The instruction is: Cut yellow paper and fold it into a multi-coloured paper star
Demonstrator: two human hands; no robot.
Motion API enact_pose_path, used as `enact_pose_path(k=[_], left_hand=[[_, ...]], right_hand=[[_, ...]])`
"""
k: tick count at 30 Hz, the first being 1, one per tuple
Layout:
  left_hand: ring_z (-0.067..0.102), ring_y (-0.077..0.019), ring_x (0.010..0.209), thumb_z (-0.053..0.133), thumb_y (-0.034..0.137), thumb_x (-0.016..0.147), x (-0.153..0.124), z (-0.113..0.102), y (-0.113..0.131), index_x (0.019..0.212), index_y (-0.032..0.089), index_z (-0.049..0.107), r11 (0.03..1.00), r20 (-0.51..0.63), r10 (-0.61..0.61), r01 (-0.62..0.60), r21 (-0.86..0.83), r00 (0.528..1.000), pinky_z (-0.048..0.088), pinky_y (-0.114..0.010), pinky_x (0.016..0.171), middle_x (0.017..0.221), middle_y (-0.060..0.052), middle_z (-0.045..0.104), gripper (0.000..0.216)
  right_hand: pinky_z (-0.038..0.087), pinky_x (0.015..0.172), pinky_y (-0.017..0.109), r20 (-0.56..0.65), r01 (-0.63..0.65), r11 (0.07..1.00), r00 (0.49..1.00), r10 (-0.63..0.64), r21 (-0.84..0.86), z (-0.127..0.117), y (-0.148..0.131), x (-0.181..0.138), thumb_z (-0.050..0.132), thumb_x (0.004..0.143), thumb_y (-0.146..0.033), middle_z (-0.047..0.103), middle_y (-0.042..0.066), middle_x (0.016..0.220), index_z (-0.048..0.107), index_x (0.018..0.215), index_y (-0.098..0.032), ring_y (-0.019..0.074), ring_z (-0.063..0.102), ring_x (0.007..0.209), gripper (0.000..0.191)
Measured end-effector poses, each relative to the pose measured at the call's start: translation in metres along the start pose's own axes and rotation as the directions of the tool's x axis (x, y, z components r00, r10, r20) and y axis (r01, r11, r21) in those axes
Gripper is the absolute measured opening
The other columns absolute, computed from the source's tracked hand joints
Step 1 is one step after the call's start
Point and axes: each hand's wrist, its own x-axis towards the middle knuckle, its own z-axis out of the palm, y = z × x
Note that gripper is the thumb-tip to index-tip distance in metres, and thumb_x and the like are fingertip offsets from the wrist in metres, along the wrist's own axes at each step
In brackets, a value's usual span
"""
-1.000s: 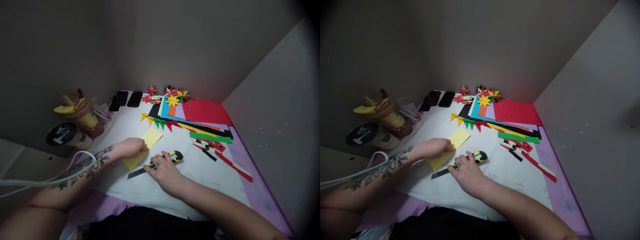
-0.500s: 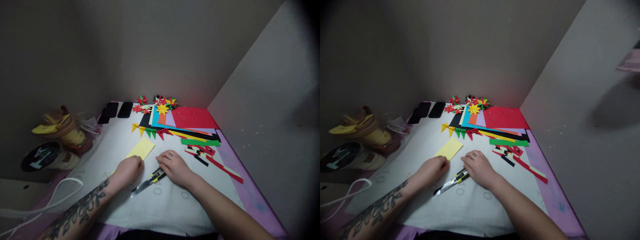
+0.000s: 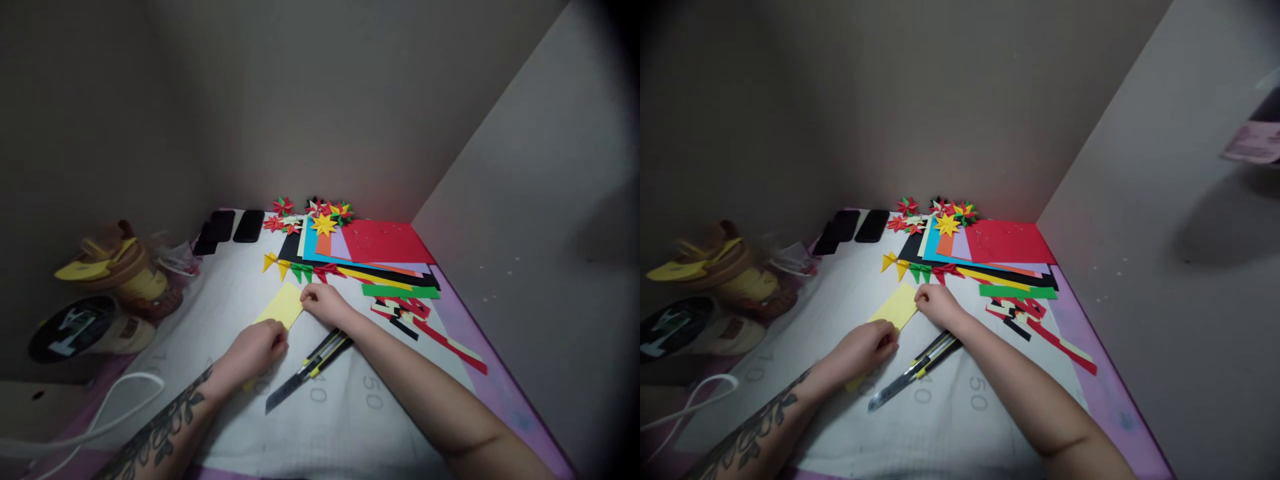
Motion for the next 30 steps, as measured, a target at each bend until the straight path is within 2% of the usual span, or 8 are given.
enact_pose_path(k=[4,8,13,16,18,21,24,30], left_hand=[[0.056,-0.0157,0.070,0.051,0.027,0.079,-0.003,0.000,-0.007,0.080,0.021,0.060,0.996,-0.009,0.018,-0.019,-0.087,1.000,0.037,-0.025,0.062,0.081,-0.002,0.065,0.011],[0.057,-0.0186,0.079,0.051,0.037,0.082,-0.004,-0.007,-0.017,0.085,0.021,0.060,0.990,-0.033,0.065,-0.068,-0.126,0.997,0.041,-0.028,0.069,0.087,-0.003,0.064,0.019],[0.042,-0.0298,0.120,0.061,0.046,0.076,-0.004,-0.006,-0.019,0.109,0.022,0.057,0.996,-0.173,0.091,-0.091,0.010,0.981,0.037,-0.042,0.095,0.129,-0.011,0.049,0.041],[0.035,-0.0316,0.129,0.064,0.040,0.073,-0.005,0.002,-0.015,0.127,0.022,0.046,0.997,-0.176,0.034,-0.023,0.067,0.984,0.035,-0.046,0.098,0.142,-0.013,0.037,0.059],[0.035,-0.0305,0.130,0.062,0.034,0.074,-0.006,0.006,-0.013,0.130,0.021,0.041,0.997,-0.174,0.005,0.010,0.082,0.985,0.035,-0.045,0.098,0.145,-0.013,0.034,0.062],[0.037,-0.0292,0.129,0.058,0.025,0.075,-0.006,0.009,-0.011,0.128,0.020,0.043,0.996,-0.194,-0.018,0.035,0.084,0.981,0.036,-0.043,0.099,0.144,-0.013,0.036,0.056],[0.040,-0.0281,0.127,0.054,0.018,0.073,-0.006,0.007,-0.013,0.128,0.019,0.043,0.997,-0.195,-0.011,0.027,0.077,0.981,0.037,-0.041,0.100,0.143,-0.013,0.037,0.055],[0.047,-0.0289,0.118,0.054,0.020,0.070,-0.009,-0.006,-0.018,0.127,0.018,0.044,0.992,-0.185,-0.028,0.050,0.112,0.982,0.039,-0.039,0.097,0.137,-0.014,0.043,0.057]], right_hand=[[0.041,0.055,0.021,-0.042,-0.042,0.994,0.998,0.046,0.096,-0.012,0.003,-0.006,0.057,0.068,-0.015,0.061,-0.002,0.062,0.066,0.071,-0.017,0.0117,0.054,0.059,0.009],[0.041,0.054,0.023,-0.203,-0.126,0.983,0.967,0.153,0.136,-0.057,0.031,-0.027,0.051,0.075,-0.026,0.061,0.000,0.065,0.067,0.081,-0.016,0.0121,0.052,0.056,0.020],[0.046,0.069,0.036,-0.455,-0.299,0.950,0.835,0.308,0.095,-0.117,0.080,-0.064,0.049,0.076,-0.028,0.065,0.009,0.079,0.067,0.094,-0.011,0.0211,0.058,0.070,0.030],[0.039,0.089,0.049,-0.696,-0.357,0.890,0.716,0.065,-0.285,-0.120,0.083,-0.076,0.051,0.078,-0.024,0.062,0.016,0.101,0.065,0.103,-0.012,0.0303,0.053,0.097,0.032],[0.037,0.093,0.051,-0.614,-0.238,0.886,0.786,-0.064,-0.397,-0.105,0.067,-0.080,0.052,0.079,-0.022,0.062,0.016,0.102,0.065,0.102,-0.013,0.0310,0.050,0.102,0.028],[0.040,0.094,0.040,-0.073,0.252,0.919,0.955,-0.286,-0.303,-0.074,0.030,-0.084,0.057,0.081,-0.022,0.059,0.010,0.111,0.063,0.107,-0.019,0.0238,0.050,0.107,0.027],[0.038,0.097,0.037,0.285,0.471,0.867,0.864,-0.416,-0.163,-0.050,0.002,-0.087,0.071,0.072,-0.025,0.057,0.007,0.114,0.061,0.112,-0.021,0.0219,0.047,0.110,0.042],[0.037,0.092,0.040,0.378,0.466,0.854,0.852,-0.362,-0.232,-0.039,0.001,-0.089,0.070,0.074,-0.022,0.058,0.006,0.102,0.062,0.112,-0.022,0.0220,0.049,0.100,0.039]])
